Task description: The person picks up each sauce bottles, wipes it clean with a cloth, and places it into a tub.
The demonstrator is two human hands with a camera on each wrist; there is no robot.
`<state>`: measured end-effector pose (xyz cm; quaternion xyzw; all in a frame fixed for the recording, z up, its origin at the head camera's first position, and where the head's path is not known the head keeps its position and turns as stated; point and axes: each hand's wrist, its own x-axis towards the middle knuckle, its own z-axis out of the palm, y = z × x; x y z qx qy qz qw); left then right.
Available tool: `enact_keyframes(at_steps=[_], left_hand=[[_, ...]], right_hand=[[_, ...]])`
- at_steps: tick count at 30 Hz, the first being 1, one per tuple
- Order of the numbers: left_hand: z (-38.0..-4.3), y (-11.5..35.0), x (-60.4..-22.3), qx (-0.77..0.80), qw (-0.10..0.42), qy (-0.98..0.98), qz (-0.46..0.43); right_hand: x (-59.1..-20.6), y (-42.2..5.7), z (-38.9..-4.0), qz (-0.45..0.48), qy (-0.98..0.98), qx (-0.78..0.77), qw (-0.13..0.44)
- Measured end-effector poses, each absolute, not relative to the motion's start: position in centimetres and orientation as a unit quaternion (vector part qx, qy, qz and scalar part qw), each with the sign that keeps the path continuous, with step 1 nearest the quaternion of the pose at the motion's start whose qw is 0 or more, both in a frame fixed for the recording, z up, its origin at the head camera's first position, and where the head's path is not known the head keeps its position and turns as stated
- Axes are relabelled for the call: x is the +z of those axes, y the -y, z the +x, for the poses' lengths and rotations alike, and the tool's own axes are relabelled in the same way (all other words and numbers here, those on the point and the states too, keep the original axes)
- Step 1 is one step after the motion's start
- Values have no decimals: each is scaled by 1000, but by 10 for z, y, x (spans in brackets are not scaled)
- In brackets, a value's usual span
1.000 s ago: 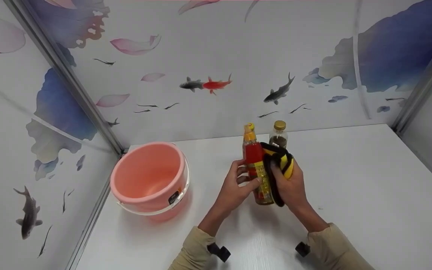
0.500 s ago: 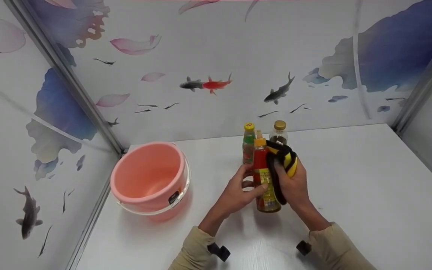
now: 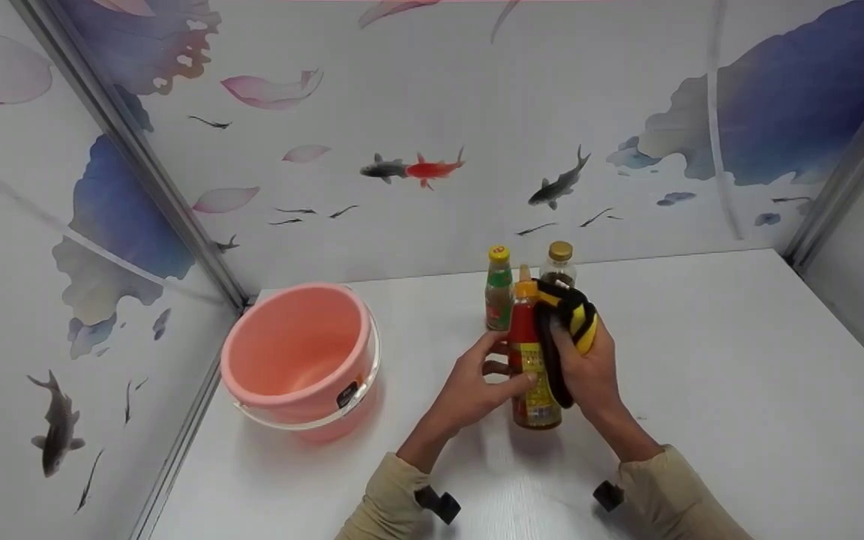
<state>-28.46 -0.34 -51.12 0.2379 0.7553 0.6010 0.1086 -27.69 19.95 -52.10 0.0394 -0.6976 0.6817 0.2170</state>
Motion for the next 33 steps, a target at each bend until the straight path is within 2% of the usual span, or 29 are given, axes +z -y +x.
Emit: enact_keyframes(at_steps=[15,26,33], left_hand=[[-285,0,-511,630,49,-746,209],[-287,0,-509,658,26,-730,182],[-289,2,-508,684,30,-710,167]], right_hand=[[-521,-198,-276,43,706,675,211],[-523,-194,-275,36,708,677,199],[-525,-193,-276,37,710,676,193]])
